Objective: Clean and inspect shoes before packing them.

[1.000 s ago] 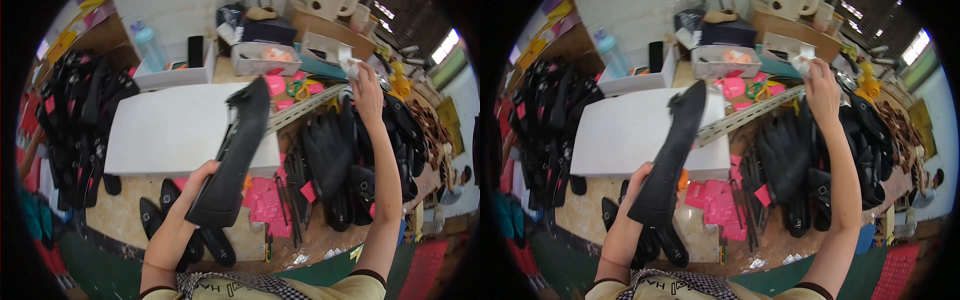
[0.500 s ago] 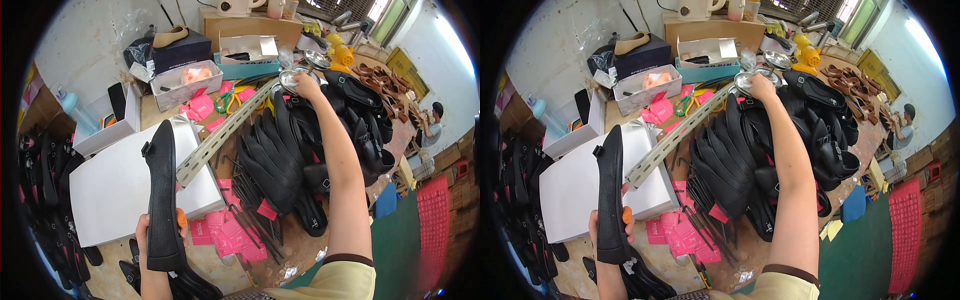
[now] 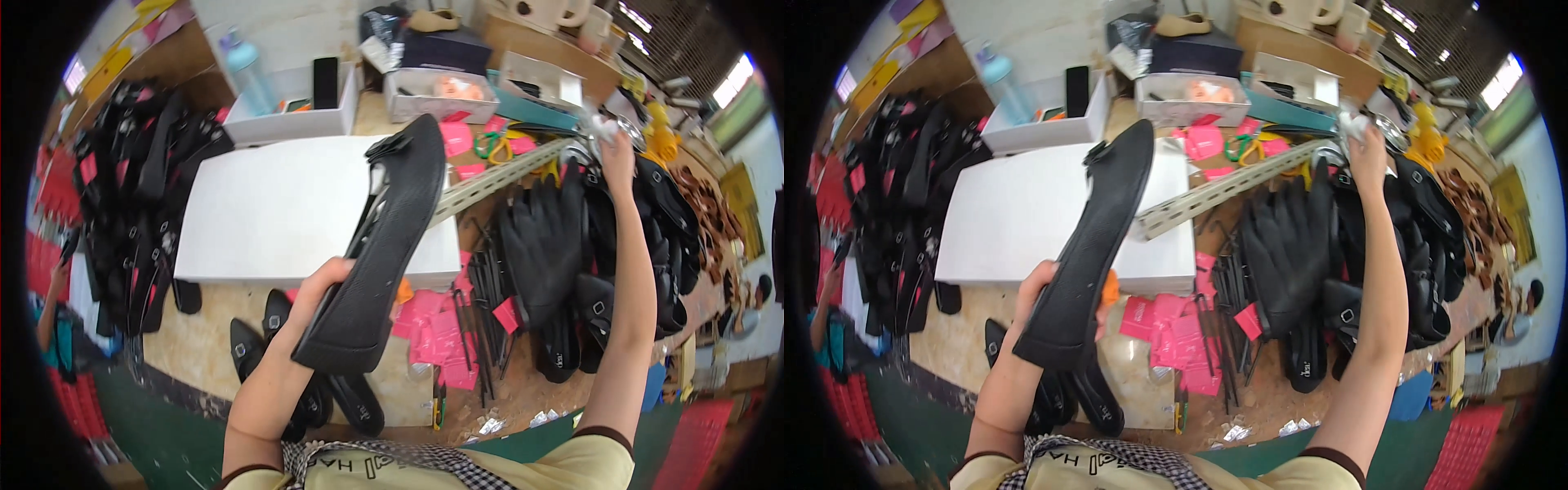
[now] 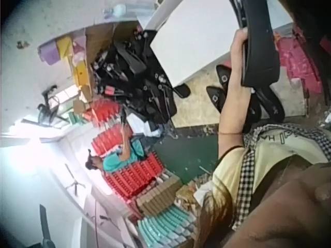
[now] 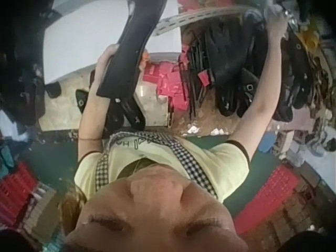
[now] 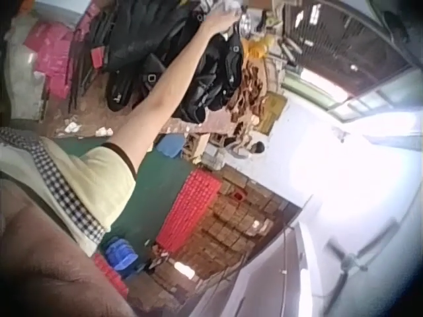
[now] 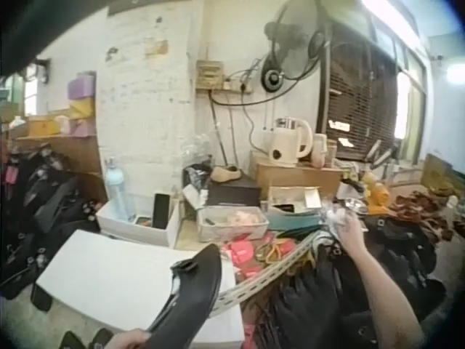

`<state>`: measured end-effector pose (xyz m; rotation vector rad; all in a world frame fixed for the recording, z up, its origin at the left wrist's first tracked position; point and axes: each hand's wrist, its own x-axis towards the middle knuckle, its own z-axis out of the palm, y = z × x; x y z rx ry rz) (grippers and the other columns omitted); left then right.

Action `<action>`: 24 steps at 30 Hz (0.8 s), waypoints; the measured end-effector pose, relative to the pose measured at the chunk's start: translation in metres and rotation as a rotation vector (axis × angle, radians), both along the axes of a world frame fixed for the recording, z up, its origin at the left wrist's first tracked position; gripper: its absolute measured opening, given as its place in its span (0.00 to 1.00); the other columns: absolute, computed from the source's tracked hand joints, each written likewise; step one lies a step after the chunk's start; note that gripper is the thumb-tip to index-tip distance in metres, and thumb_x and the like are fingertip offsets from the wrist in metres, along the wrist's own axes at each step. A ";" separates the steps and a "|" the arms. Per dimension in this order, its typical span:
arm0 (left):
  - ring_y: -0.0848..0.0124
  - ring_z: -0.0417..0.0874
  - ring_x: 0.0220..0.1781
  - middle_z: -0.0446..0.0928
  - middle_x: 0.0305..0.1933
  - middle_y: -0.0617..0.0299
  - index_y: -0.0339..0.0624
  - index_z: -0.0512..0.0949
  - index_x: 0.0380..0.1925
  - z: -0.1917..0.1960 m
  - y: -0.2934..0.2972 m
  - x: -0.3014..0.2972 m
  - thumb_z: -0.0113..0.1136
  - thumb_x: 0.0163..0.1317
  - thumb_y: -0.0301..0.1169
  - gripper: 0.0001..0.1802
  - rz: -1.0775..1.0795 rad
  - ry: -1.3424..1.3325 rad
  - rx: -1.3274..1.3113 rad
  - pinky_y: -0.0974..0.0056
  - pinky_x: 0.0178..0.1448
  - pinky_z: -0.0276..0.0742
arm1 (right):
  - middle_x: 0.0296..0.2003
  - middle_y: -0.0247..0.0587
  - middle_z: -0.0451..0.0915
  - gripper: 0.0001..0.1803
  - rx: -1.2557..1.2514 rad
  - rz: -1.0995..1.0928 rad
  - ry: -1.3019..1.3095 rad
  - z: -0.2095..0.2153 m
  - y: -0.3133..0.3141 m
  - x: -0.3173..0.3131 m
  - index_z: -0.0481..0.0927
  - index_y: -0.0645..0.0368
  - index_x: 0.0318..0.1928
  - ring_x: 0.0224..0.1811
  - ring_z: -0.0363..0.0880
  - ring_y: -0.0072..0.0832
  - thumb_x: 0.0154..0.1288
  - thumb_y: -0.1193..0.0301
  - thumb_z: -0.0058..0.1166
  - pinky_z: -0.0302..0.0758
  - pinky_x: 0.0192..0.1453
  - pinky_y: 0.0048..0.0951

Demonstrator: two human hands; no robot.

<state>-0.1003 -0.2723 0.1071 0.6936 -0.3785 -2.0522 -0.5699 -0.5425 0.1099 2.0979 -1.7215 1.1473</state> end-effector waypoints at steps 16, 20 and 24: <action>0.69 0.84 0.30 0.83 0.31 0.55 0.33 0.79 0.40 0.010 0.026 0.007 0.49 0.66 0.37 0.17 -0.017 0.148 0.115 0.66 0.35 0.82 | 0.56 0.35 0.76 0.23 -0.207 1.055 0.365 0.062 0.257 0.261 0.79 0.49 0.54 0.45 0.77 0.35 0.55 0.69 0.55 0.77 0.42 0.28; 0.68 0.83 0.25 0.81 0.28 0.55 0.32 0.79 0.41 0.018 0.026 -0.008 0.46 0.65 0.38 0.19 0.115 0.033 0.317 0.66 0.30 0.81 | 0.54 0.34 0.77 0.23 -0.195 1.034 0.483 0.052 0.264 0.255 0.81 0.47 0.52 0.41 0.77 0.36 0.52 0.66 0.58 0.77 0.42 0.33; 0.64 0.84 0.32 0.82 0.33 0.54 0.33 0.79 0.43 0.000 0.030 0.010 0.47 0.63 0.36 0.19 -0.109 0.154 0.063 0.65 0.38 0.83 | 0.57 0.29 0.76 0.27 -0.316 0.642 0.442 0.068 0.229 0.246 0.83 0.36 0.52 0.46 0.75 0.31 0.48 0.72 0.62 0.76 0.46 0.35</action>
